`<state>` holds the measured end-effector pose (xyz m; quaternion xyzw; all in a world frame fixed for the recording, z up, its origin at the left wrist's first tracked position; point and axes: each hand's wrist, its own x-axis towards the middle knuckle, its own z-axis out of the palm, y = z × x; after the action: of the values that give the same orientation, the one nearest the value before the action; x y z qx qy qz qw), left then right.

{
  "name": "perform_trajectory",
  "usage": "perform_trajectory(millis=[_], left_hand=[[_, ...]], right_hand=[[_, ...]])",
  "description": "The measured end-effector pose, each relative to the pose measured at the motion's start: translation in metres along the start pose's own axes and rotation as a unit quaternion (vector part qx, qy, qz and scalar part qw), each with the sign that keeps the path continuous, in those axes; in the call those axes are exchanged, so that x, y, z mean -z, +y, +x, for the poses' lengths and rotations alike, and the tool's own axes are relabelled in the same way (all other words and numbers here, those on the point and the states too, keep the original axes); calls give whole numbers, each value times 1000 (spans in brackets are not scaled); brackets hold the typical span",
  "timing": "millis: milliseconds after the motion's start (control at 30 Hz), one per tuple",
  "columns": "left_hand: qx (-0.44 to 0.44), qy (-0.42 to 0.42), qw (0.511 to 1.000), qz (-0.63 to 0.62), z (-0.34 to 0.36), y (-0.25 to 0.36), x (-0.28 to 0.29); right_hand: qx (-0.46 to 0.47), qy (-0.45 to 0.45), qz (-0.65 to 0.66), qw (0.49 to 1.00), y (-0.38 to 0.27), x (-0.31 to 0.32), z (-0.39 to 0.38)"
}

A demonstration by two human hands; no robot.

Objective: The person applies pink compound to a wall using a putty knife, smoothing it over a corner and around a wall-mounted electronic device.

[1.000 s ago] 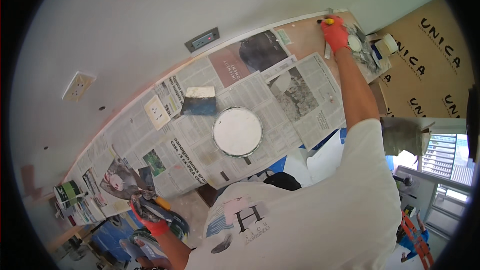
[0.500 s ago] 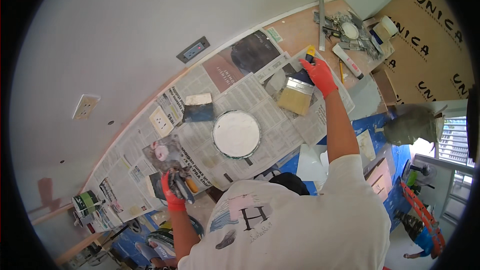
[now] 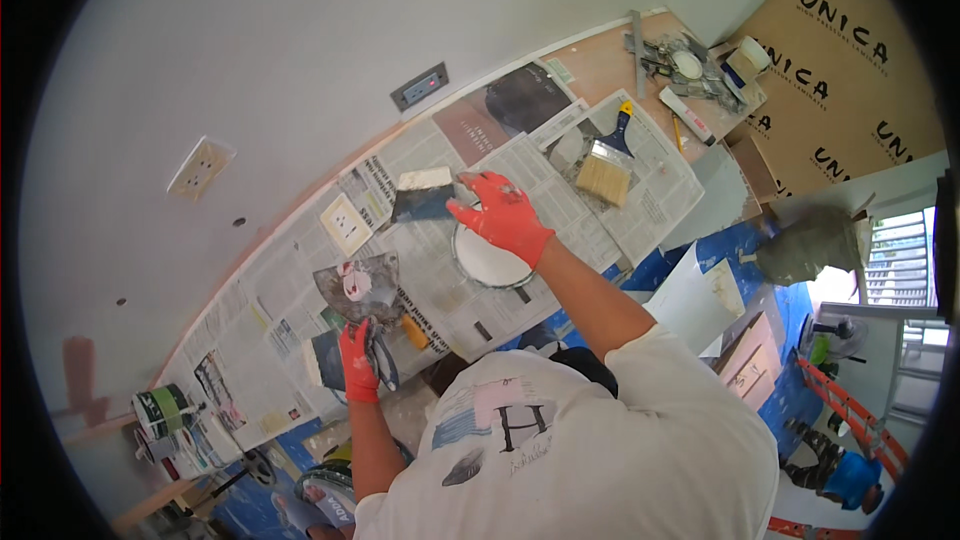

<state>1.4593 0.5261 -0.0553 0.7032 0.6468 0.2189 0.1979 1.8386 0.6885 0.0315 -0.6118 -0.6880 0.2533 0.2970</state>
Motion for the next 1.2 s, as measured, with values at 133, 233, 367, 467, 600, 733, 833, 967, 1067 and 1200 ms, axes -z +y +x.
perform_trajectory(millis=[133, 233, 367, 467, 600, 733, 833, 967, 1067, 1200], left_hand=[[-21, 108, 982, -152, -38, -28, 18], [103, 58, 845, -522, -26, -2, 46], [211, 38, 772, -598, -13, 50, 76], [210, 28, 765, -608, -19, 29, 73], [168, 66, 830, -527, -20, 15, 75], [187, 33, 771, -608, -6, 86, 104], [182, 20, 772, -608, -1, 87, 107], [143, 2, 764, -629, 13, 114, 107], [149, 10, 753, -640, 10, 116, 117], [161, -7, 718, -678, 11, 101, 118]], right_hand=[[-40, -37, 13, 998, -20, -20, 1], [-30, -40, -124, 991, -19, -39, 3], [77, -25, -226, 971, -8, -58, 53], [89, -135, -321, 933, -33, -73, 88], [89, -182, -353, 914, -36, -81, 104], [99, -103, -299, 943, -20, -73, 82], [79, -129, -303, 941, -27, -79, 78], [55, -116, -289, 949, -32, -52, 93], [-15, 2, -56, 998, -48, -25, 84], [-36, 39, 643, 764, -80, 34, 20]])
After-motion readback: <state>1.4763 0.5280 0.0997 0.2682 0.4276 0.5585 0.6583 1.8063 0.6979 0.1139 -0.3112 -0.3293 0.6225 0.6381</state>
